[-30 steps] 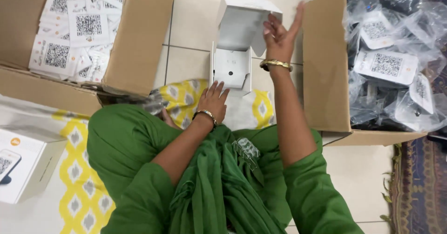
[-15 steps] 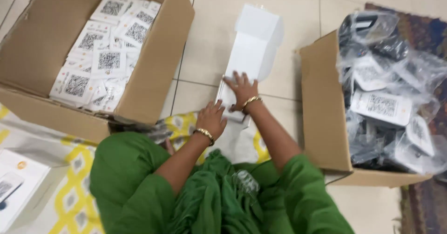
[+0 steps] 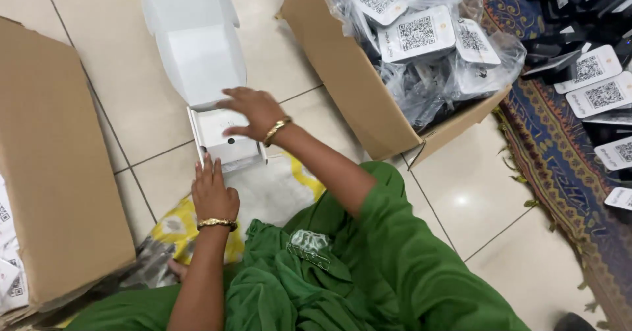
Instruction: The person packs QR-labeled devices into cardboard boxes while sitting on the floor.
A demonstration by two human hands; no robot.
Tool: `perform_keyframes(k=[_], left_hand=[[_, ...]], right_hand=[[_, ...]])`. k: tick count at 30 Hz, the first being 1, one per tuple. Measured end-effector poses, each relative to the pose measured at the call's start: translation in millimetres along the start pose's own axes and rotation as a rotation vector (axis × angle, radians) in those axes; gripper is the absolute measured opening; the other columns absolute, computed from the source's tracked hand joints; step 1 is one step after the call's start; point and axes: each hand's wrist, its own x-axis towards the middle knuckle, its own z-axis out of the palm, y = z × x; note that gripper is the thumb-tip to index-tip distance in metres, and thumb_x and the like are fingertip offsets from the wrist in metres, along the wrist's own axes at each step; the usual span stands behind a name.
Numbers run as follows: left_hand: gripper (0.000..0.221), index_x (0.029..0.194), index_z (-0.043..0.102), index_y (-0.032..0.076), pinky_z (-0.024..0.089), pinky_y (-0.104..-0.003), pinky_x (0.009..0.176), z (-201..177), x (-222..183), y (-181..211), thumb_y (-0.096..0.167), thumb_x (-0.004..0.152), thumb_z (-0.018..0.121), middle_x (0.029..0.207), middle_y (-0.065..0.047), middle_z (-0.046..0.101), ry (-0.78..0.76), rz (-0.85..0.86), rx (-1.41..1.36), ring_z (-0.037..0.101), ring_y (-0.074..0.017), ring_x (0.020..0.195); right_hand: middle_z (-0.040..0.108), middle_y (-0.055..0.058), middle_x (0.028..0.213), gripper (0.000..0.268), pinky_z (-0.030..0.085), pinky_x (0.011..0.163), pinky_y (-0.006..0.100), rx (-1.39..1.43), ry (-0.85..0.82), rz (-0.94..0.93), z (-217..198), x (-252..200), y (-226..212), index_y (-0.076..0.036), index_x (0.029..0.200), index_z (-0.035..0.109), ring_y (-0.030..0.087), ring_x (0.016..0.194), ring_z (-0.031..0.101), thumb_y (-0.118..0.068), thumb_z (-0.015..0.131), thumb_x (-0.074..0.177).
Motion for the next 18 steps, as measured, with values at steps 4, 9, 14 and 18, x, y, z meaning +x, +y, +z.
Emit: perform_keyframes(k=[4, 9, 14, 18], left_hand=[[0.075, 0.151, 0.047, 0.009, 0.018, -0.059, 0.117, -33.8, 0.6, 29.5, 0.015, 0.078, 0.061, 0.168, -0.014, 0.028, -0.054, -0.066, 0.090, 0.022, -0.0342, 0.155], [0.065, 0.147, 0.056, 0.012, 0.015, -0.064, 0.122, -38.6, 8.4, 28.1, 0.020, 0.084, 0.063, 0.168, -0.015, 0.034, 0.049, 0.025, 0.042, 0.021, -0.0348, 0.158], [0.058, 0.145, 0.060, 0.013, 0.016, -0.064, 0.124, -41.6, 9.3, 28.9, 0.019, 0.087, 0.065, 0.166, -0.015, 0.039, 0.079, 0.017, -0.019, 0.026, -0.0357, 0.158], [0.051, 0.141, 0.063, 0.015, 0.018, -0.064, 0.125, -48.9, 6.3, 35.4, 0.018, 0.091, 0.065, 0.163, -0.014, 0.044, 0.117, 0.031, -0.075, 0.033, -0.0365, 0.155]], right_hand=[[0.076, 0.009, 0.113, 0.025, 0.055, 0.094, 0.041, -0.070, 0.478, 0.174, -108.3, -63.4, 90.2, -0.014, 0.113, 0.076, 0.030, 0.106, 0.071, -0.028, 0.076, 0.093], [0.074, 0.013, 0.103, 0.027, 0.055, 0.083, 0.045, -0.644, 1.042, 0.546, -232.6, -175.9, 237.6, -0.006, 0.105, 0.075, 0.033, 0.094, 0.069, -0.006, 0.081, 0.079], [0.072, 0.016, 0.105, 0.039, 0.054, 0.085, 0.042, -0.332, 0.986, 1.371, -300.2, -280.4, 342.9, -0.005, 0.103, 0.074, 0.030, 0.094, 0.070, -0.032, 0.089, 0.081], [0.068, 0.010, 0.116, 0.045, 0.053, 0.077, 0.039, 0.752, 0.958, 1.563, -306.4, -306.3, 394.2, -0.008, 0.110, 0.073, 0.022, 0.089, 0.064, -0.029, 0.091, 0.076]])
